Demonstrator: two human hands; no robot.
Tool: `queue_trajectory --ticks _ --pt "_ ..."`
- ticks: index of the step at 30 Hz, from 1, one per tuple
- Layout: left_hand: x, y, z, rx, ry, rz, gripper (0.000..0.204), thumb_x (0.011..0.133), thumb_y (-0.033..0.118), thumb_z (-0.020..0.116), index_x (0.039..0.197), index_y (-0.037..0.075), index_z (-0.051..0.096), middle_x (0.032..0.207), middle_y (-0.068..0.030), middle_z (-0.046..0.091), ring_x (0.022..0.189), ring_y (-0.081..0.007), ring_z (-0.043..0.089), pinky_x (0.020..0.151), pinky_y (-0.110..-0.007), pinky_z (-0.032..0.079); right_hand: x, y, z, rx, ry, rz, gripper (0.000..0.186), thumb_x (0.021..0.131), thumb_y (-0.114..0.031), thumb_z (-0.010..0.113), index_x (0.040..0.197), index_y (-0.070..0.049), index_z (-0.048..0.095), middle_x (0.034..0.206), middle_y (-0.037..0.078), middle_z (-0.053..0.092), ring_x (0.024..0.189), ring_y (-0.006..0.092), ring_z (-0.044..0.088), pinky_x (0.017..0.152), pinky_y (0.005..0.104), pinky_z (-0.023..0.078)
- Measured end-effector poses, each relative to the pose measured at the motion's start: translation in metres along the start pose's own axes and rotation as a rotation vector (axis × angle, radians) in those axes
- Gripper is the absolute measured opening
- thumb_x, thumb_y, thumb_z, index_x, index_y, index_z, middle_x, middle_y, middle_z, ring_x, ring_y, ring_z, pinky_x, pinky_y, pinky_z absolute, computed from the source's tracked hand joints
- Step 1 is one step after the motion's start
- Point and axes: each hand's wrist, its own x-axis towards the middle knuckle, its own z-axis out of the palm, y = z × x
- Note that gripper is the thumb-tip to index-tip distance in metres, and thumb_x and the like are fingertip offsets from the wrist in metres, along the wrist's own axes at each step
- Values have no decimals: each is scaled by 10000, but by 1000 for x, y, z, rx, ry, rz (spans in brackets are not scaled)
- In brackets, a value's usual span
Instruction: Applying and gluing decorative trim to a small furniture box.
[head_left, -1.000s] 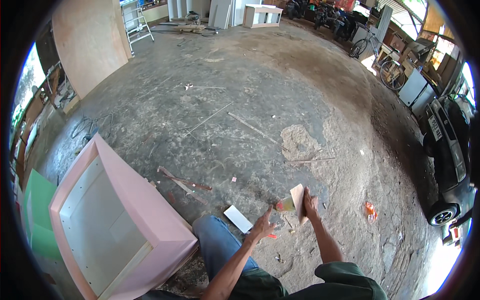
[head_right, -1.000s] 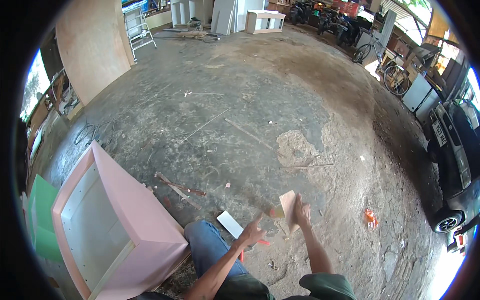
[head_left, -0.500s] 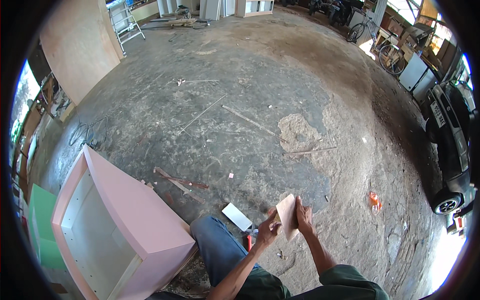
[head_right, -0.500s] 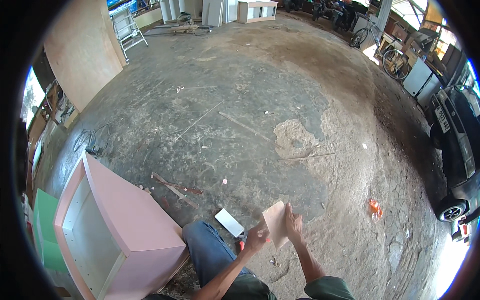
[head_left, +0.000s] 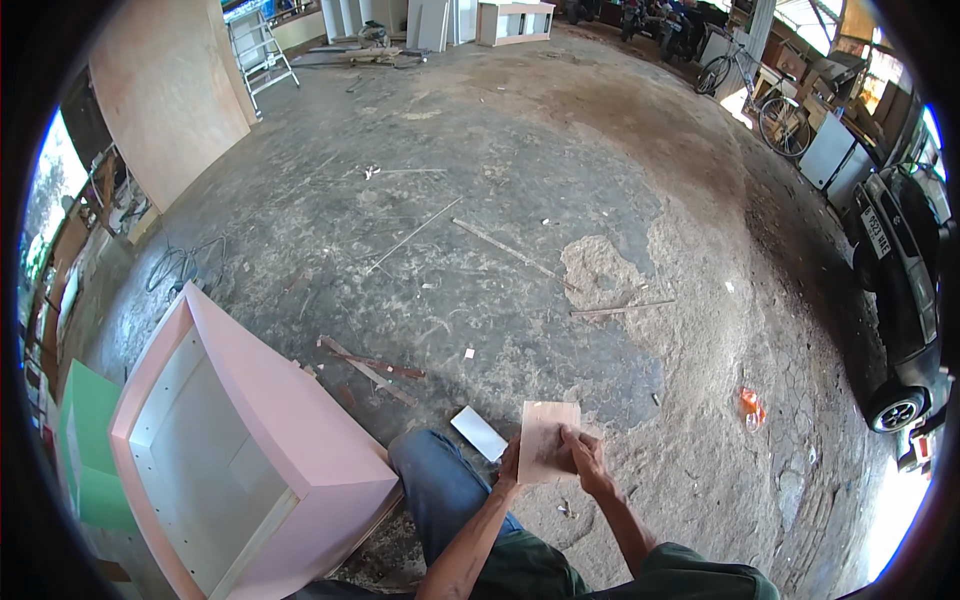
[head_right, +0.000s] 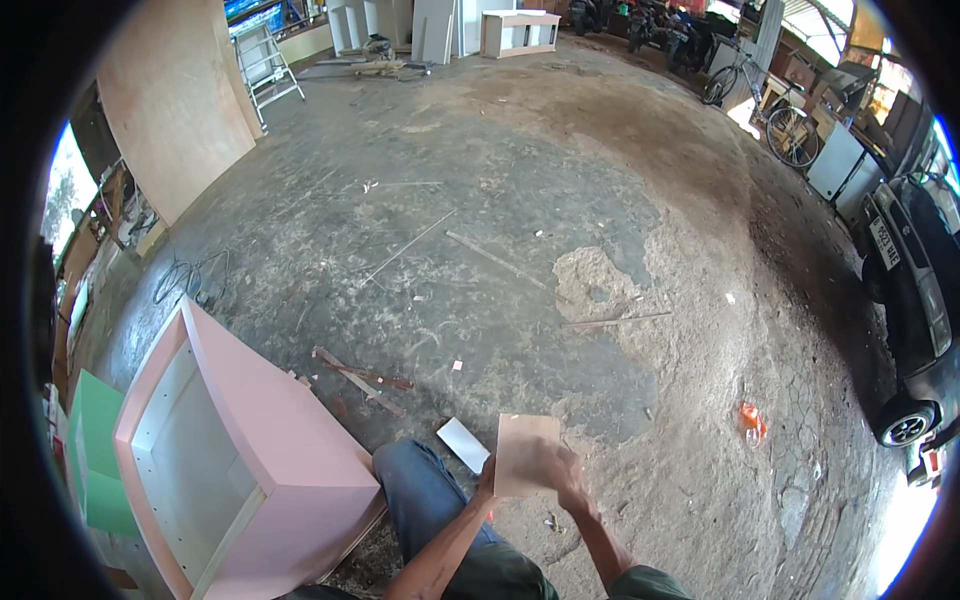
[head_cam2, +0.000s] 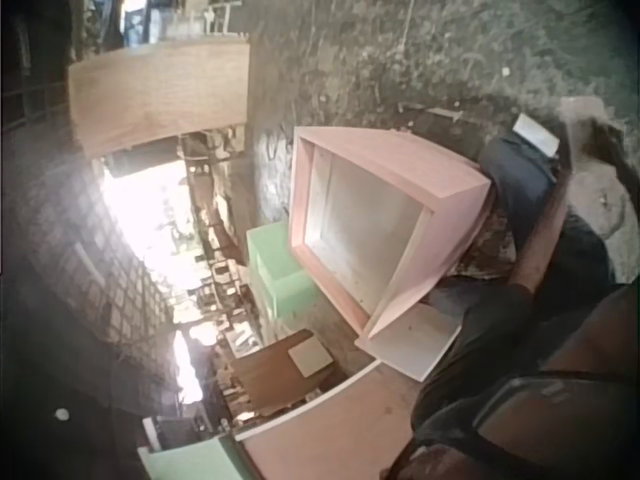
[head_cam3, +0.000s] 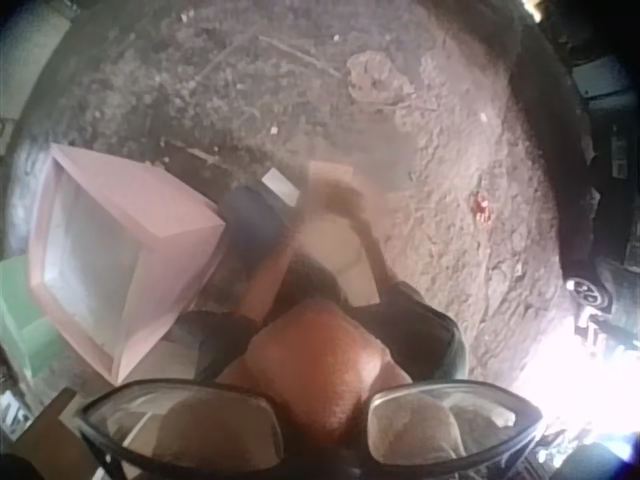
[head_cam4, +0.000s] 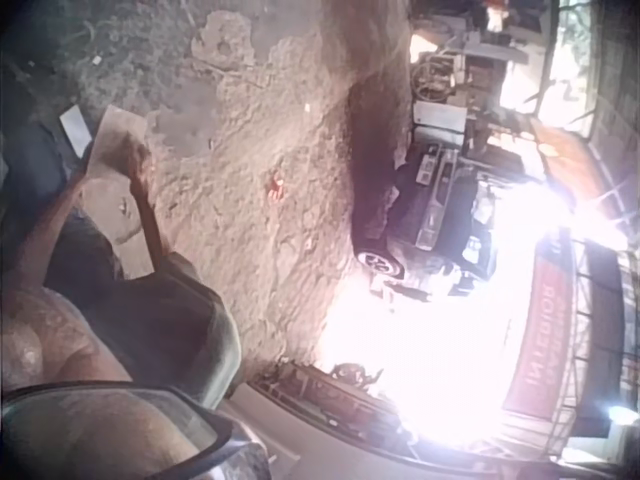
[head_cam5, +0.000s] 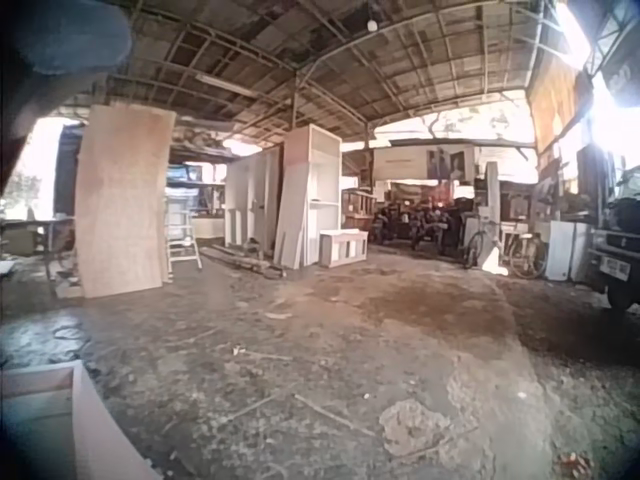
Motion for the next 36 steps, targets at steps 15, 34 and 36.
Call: queue_trajectory --ticks 15,34,36 --pt "-55 247 -173 257 339 402 813 700 276 881 1364 10 496 1271 -243 613 1052 -443 677 867 -459 570 7 -358 19 -654 -633 -704 614 800 -147 720 1395 -37 615 1022 121 712 925 294 676 796 354 546" --pt "-125 363 -218 -166 785 349 641 766 237 861 1248 -12 519 1040 -179 704 908 -243 719 818 -410 575 39 -299 132 504 336 -387 375 1025 -465 611 1047 -92 648 701 9 589 525 80 504 475 231 388" --pt "-117 364 -220 -203 788 342 632 779 246 855 1244 -12 515 1007 -182 698 887 -243 712 787 -408 569 72 -254 95 557 465 -309 322 1022 -415 632 1077 -99 656 702 12 606 511 77 502 469 233 393"
